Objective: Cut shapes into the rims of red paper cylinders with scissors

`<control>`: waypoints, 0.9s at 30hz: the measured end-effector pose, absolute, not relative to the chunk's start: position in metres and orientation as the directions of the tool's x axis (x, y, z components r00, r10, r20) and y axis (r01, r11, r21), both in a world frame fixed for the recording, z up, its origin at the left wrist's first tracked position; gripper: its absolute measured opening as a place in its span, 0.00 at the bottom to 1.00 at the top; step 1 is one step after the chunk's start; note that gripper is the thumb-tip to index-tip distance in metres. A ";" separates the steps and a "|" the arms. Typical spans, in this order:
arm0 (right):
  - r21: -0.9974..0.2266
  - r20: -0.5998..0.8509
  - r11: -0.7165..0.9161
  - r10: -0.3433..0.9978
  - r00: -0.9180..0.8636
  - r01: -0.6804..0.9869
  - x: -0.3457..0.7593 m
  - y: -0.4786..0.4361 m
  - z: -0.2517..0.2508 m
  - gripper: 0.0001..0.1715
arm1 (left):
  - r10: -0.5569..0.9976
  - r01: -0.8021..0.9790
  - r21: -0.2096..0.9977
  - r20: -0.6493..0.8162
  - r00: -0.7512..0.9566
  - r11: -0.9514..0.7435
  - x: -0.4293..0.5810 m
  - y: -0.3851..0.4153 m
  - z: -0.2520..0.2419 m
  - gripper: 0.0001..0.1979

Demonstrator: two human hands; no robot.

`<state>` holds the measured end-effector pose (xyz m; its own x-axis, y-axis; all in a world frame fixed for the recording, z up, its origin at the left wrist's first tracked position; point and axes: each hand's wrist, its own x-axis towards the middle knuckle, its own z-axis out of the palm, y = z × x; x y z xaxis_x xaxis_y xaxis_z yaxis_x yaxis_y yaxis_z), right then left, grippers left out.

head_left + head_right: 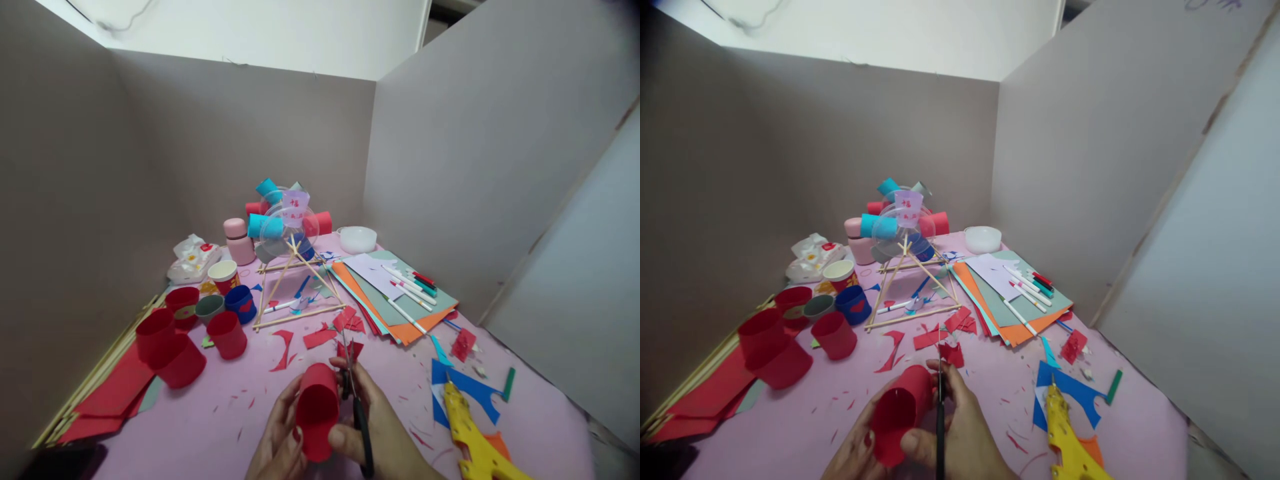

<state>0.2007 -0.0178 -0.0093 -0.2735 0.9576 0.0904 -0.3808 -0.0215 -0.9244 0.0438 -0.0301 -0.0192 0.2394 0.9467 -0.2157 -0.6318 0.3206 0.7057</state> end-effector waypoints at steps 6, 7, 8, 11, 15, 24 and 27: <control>-0.936 0.120 -0.044 0.892 -0.437 -0.349 0.206 -0.019 0.007 0.45 | 0.995 -0.518 0.850 -0.092 0.031 0.094 0.036 -0.030 -0.014 0.40; -0.933 0.138 -0.042 0.876 -0.462 -0.358 0.206 -0.018 0.009 0.42 | 0.997 -0.492 0.867 -0.080 0.024 0.081 0.035 -0.030 -0.012 0.40; -0.931 0.155 -0.033 0.866 -0.476 -0.363 0.206 -0.018 0.010 0.40 | 0.996 -0.471 0.878 -0.084 0.025 0.085 0.034 -0.029 -0.010 0.39; -0.955 0.158 0.026 0.886 -0.435 -0.295 0.208 -0.015 0.008 0.39 | 0.991 -0.453 0.883 -0.133 0.014 0.125 0.032 -0.029 -0.003 0.37; -0.995 0.069 0.088 0.942 -0.329 0.043 0.214 -0.008 -0.003 0.26 | 0.989 -0.531 0.839 -0.145 -0.010 0.118 0.029 -0.026 0.002 0.35; -0.945 0.019 0.161 0.895 -0.445 0.285 0.218 -0.008 -0.004 0.12 | 0.992 -0.491 0.866 -0.125 -0.031 0.094 0.024 -0.026 0.001 0.37; -0.950 0.009 0.151 0.888 -0.461 0.272 0.219 -0.008 -0.003 0.11 | 0.990 -0.477 0.875 -0.128 -0.052 0.088 0.026 -0.026 0.005 0.35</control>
